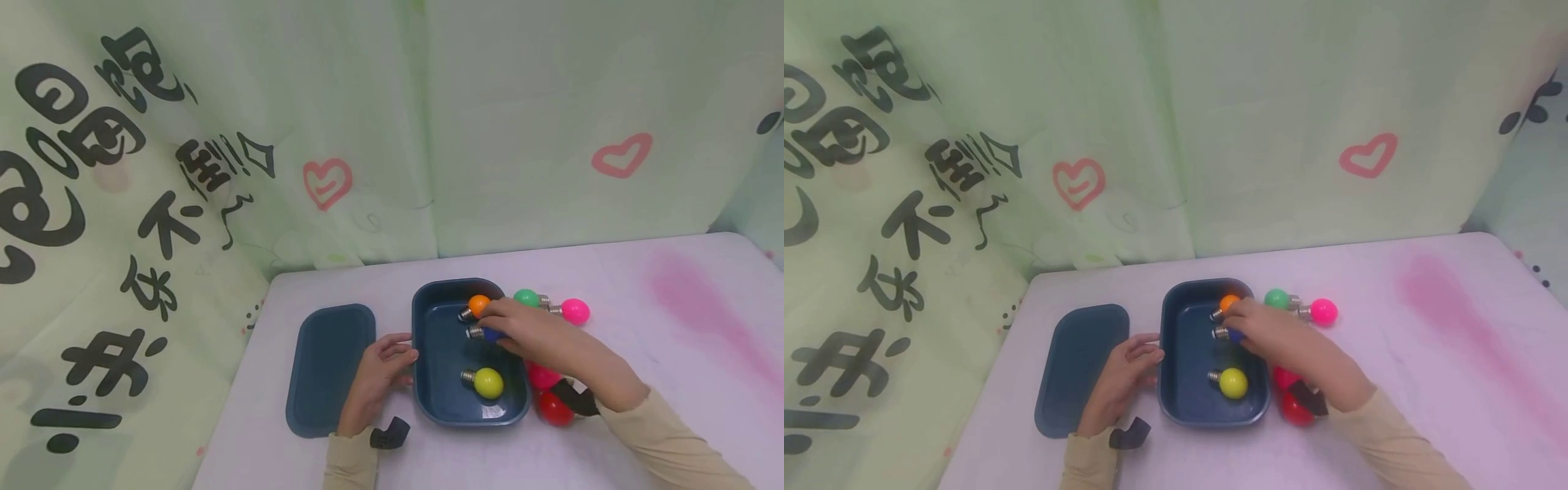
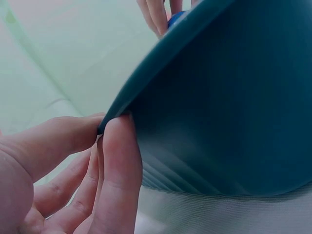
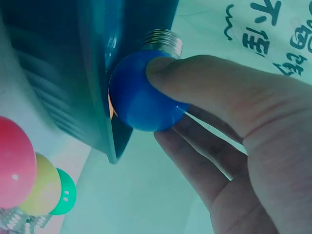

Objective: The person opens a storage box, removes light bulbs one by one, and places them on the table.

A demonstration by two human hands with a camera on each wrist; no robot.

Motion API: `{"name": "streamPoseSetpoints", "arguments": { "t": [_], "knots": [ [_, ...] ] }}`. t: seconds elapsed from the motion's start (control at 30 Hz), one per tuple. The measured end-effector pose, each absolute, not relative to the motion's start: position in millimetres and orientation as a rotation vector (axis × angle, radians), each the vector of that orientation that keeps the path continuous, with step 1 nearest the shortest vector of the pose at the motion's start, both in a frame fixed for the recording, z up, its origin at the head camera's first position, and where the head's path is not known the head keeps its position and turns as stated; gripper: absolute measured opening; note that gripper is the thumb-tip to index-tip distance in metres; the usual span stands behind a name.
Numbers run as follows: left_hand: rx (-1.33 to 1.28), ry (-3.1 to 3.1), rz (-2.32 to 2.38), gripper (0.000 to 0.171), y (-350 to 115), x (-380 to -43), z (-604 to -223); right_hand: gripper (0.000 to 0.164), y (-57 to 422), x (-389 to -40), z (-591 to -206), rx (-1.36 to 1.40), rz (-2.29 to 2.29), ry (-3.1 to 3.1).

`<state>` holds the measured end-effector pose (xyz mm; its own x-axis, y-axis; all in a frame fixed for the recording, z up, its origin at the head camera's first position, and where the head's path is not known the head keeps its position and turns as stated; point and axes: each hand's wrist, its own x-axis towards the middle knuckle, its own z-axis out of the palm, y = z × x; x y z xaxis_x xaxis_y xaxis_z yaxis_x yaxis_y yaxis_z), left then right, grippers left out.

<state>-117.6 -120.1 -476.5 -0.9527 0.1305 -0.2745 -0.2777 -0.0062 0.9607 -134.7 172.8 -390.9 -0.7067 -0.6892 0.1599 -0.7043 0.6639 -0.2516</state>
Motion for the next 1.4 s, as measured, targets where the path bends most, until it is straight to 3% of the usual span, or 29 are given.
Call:
{"name": "streamPoseSetpoints", "arguments": {
  "t": [0.83, 1.4],
  "knots": [
    [-0.154, 1.995, 2.039, 0.046, -120.3, -117.5, -476.8, 0.054, 216.9, -124.9, -381.4, 1.061, 0.459, -2.824],
    [-0.171, 1.995, 2.037, 0.047, -119.9, -118.0, -476.4, 0.049, 251.0, -125.3, -393.4, 0.945, 0.481, -2.867]
  ]
}}
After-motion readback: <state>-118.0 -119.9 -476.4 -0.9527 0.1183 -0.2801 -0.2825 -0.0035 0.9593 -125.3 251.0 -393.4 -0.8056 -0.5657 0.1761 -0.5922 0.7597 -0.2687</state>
